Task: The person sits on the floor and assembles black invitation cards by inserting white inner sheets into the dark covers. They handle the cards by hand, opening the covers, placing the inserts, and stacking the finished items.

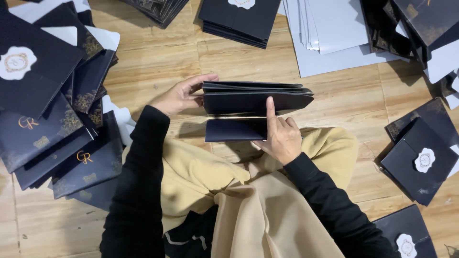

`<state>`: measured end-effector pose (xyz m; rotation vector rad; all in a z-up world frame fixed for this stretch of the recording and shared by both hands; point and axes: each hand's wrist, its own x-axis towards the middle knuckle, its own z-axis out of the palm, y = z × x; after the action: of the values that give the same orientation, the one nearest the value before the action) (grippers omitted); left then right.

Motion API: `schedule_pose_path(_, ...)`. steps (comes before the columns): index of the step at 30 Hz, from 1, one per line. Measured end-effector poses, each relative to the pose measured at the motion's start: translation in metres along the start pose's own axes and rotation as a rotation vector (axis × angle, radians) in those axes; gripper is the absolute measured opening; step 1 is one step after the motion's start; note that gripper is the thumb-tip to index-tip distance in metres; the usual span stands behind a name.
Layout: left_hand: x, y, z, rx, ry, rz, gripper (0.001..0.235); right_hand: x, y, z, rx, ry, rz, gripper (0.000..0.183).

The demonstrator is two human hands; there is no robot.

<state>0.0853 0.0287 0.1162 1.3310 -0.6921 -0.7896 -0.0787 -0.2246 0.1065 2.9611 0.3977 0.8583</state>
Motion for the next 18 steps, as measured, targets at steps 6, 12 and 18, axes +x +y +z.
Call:
schedule_pose_path(6, -0.004, -0.001, 0.013, 0.219, 0.127, 0.002, 0.070, 0.007, -0.002, -0.008, 0.007, -0.029, 0.014, 0.100)
schedule_pose_path(12, -0.015, 0.031, 0.025, 0.551, 0.133, -0.009, 0.070, 0.000, -0.002, -0.003, -0.028, -0.018, 0.021, 0.102)
schedule_pose_path(18, -0.018, 0.041, 0.026, 0.704, 0.108, -0.041, 0.070, 0.005, -0.007, -0.011, -0.026, -0.012, 0.011, 0.100)
